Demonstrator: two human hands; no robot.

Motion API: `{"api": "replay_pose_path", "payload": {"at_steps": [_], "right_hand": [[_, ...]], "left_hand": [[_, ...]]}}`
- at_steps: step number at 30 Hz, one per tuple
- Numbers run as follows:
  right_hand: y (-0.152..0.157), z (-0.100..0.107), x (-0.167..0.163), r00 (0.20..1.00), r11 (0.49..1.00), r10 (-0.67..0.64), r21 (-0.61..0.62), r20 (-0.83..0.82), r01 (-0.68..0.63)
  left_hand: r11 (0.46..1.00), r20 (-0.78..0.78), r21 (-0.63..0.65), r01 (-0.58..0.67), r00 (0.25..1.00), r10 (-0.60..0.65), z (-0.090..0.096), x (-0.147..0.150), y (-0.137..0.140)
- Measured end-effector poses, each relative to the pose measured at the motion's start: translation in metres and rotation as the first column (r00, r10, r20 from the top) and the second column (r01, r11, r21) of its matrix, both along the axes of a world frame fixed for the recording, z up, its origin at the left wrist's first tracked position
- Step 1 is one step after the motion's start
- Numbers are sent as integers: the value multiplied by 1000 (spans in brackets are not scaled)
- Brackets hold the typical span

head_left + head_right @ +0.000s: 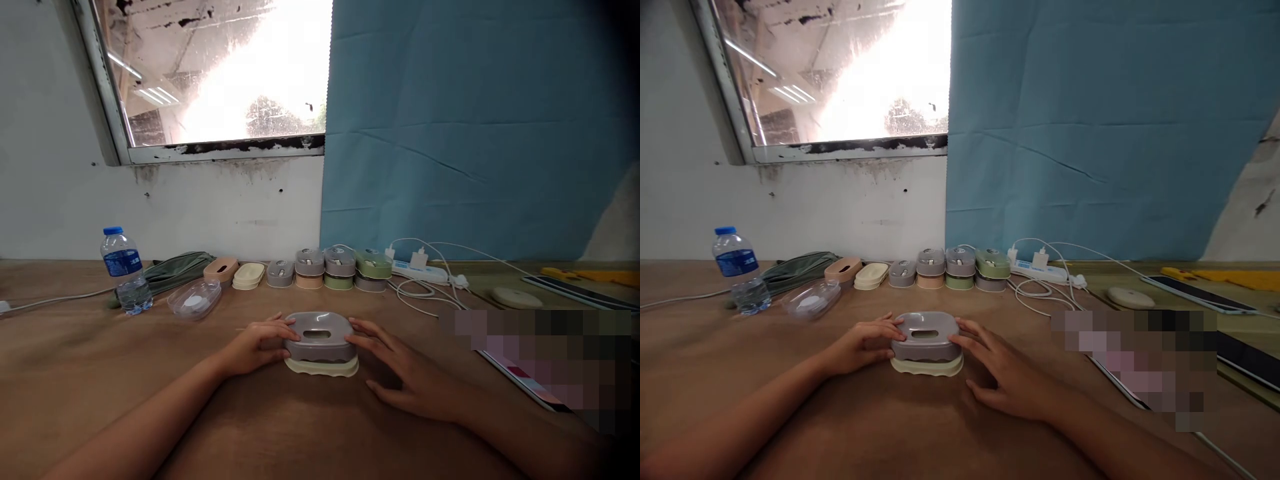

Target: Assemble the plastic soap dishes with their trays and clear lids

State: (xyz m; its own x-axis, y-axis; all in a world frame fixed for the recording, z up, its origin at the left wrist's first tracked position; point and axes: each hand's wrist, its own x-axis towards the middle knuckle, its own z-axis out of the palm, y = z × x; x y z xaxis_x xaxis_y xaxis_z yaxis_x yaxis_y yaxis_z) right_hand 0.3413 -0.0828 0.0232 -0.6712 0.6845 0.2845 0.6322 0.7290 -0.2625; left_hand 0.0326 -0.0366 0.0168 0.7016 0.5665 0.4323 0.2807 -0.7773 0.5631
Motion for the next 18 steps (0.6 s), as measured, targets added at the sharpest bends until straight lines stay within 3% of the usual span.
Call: {"api": "replay_pose_path", "payload": {"at_steps": [13,16,18], "right_hand": [[-3,9,-4,996,996,84,-17,10,-84],[-3,9,-4,996,996,89,-8,5,-89],[-3,9,-4,996,996,95,-4,-4,-95]], "left_hand": [[987,-233,140,78,971,-44,8,1,-12],[956,-249,292,-18,964,94,18,-6,-11],[871,-189,427,-242,918,347,27,-19,-4]]}}
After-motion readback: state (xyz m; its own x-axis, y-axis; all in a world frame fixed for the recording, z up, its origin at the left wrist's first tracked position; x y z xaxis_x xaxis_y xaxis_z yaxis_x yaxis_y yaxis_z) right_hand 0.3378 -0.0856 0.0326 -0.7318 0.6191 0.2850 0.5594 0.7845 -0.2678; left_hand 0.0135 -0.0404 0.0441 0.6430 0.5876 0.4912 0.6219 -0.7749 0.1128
